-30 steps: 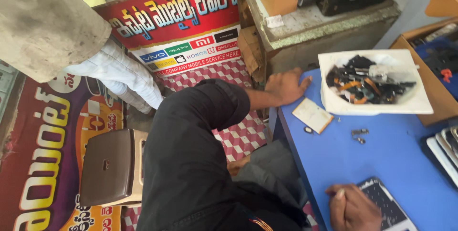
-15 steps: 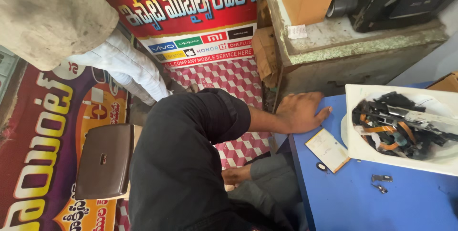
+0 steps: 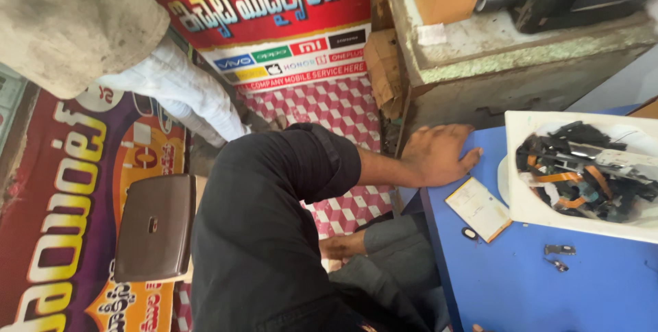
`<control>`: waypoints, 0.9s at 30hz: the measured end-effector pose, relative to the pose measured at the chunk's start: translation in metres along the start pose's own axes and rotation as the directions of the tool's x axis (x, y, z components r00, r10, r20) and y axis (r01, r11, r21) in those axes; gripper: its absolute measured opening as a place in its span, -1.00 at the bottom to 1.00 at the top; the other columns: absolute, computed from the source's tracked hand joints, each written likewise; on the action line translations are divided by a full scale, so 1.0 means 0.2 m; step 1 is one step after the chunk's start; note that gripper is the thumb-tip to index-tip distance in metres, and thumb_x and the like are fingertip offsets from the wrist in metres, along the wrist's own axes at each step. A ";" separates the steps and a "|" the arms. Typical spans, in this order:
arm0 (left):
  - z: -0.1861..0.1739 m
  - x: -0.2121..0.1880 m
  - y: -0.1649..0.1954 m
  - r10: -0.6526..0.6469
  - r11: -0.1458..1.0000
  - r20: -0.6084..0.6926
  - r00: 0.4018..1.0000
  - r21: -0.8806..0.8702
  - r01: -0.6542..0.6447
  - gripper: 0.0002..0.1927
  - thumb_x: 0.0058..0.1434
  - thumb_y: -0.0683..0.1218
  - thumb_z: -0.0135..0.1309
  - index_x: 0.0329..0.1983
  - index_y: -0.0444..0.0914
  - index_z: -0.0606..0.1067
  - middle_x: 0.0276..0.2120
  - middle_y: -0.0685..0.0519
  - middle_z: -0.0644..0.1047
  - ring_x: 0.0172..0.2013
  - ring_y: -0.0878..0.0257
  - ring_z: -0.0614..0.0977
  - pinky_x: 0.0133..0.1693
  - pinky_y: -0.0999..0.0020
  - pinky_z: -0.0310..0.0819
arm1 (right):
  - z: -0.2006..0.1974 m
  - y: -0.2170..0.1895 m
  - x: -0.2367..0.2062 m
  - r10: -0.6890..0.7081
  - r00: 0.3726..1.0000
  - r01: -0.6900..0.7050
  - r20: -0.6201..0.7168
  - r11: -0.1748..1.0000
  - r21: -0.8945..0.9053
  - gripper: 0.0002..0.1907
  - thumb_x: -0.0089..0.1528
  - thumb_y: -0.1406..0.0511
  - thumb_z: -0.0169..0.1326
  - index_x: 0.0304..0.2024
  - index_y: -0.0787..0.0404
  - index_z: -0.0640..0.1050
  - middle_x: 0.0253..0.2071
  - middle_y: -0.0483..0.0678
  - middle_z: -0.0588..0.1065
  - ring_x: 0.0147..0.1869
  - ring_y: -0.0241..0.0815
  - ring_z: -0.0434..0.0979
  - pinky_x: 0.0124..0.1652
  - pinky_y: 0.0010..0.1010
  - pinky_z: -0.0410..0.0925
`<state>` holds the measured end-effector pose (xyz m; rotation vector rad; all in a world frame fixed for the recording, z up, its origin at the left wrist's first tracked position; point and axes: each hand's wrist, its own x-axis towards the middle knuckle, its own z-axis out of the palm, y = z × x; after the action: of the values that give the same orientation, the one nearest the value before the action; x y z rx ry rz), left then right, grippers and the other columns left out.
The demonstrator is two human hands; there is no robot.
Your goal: The person uses a screwdriver to remove screws from a smartphone, then disassembles the device by prying open the back cover and detaching internal components. They place removed parts into a container and continue working on the phone's internal assembly.
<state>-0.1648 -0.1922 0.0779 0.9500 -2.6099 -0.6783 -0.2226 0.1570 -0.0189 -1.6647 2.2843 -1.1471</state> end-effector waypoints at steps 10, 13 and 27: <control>0.04 0.01 -0.06 0.005 1.000 -0.032 0.999 -0.029 -0.006 -0.42 0.28 0.24 -0.10 0.22 -0.19 0.42 0.11 -0.10 0.57 0.15 0.00 0.58 0.21 0.00 0.31 | 0.06 0.10 -0.04 -0.084 0.996 0.084 -0.011 0.996 0.007 -0.84 0.21 0.29 0.08 -0.37 0.23 0.61 -0.38 0.01 0.61 -0.29 -0.11 0.65 -0.16 -0.25 0.51; 0.03 0.00 -0.06 0.001 1.000 -0.012 1.000 -0.014 -0.001 -0.42 0.28 0.23 -0.11 0.22 -0.19 0.41 0.10 -0.10 0.57 0.15 0.00 0.57 0.21 0.01 0.31 | 0.09 0.14 -0.06 -0.107 0.994 0.107 -0.018 0.994 0.017 -0.85 0.20 0.28 0.09 -0.36 0.22 0.62 -0.38 0.01 0.61 -0.28 -0.11 0.66 -0.15 -0.24 0.51; 0.04 -0.01 -0.04 0.045 0.999 -0.020 0.999 0.020 -0.045 -0.43 0.27 0.20 -0.07 0.22 -0.23 0.39 0.09 -0.09 0.54 0.15 0.00 0.54 0.15 0.00 0.31 | -0.13 -0.17 0.00 -0.033 0.989 0.052 0.145 0.991 -0.125 -0.86 0.11 0.28 0.19 -0.37 0.22 0.69 -0.61 0.01 0.59 -0.53 -0.05 0.61 -0.35 -0.20 0.50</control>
<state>-0.1628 -0.1945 0.0666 0.8959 -2.6161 -0.6299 -0.2079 0.1663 0.0214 -1.7849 2.2875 -0.8735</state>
